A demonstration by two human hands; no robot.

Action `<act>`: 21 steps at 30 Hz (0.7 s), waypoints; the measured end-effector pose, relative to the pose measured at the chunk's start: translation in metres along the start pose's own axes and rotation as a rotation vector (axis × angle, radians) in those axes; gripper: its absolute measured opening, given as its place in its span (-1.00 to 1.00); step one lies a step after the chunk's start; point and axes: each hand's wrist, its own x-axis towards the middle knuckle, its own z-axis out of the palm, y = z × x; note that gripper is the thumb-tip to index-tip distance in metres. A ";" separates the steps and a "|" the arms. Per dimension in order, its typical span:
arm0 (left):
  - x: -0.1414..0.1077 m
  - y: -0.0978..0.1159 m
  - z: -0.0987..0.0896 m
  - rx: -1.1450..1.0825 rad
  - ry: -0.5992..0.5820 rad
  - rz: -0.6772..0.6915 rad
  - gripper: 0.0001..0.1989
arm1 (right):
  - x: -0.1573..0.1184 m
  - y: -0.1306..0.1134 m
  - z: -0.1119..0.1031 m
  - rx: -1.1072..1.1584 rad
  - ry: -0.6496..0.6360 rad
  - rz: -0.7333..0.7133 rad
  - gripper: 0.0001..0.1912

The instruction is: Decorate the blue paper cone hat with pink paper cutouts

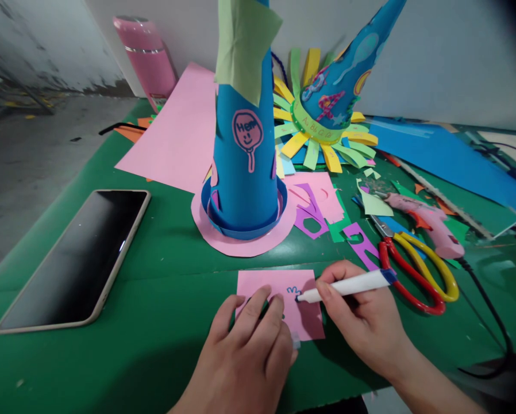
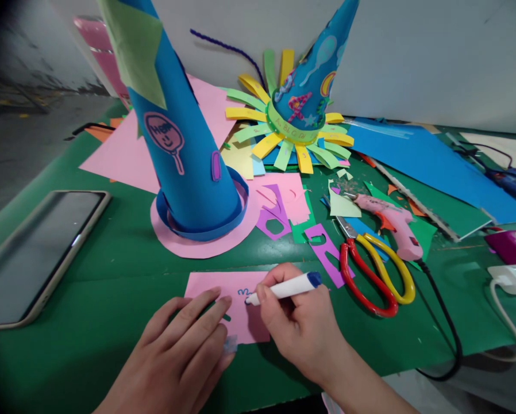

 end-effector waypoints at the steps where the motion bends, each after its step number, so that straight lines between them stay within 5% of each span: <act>1: 0.000 0.000 0.000 0.000 0.001 -0.002 -0.82 | 0.000 0.000 0.000 0.002 0.002 -0.001 -0.89; 21: 0.000 0.000 -0.001 0.006 -0.012 -0.006 -0.81 | -0.002 0.002 0.000 0.022 -0.012 -0.008 -0.91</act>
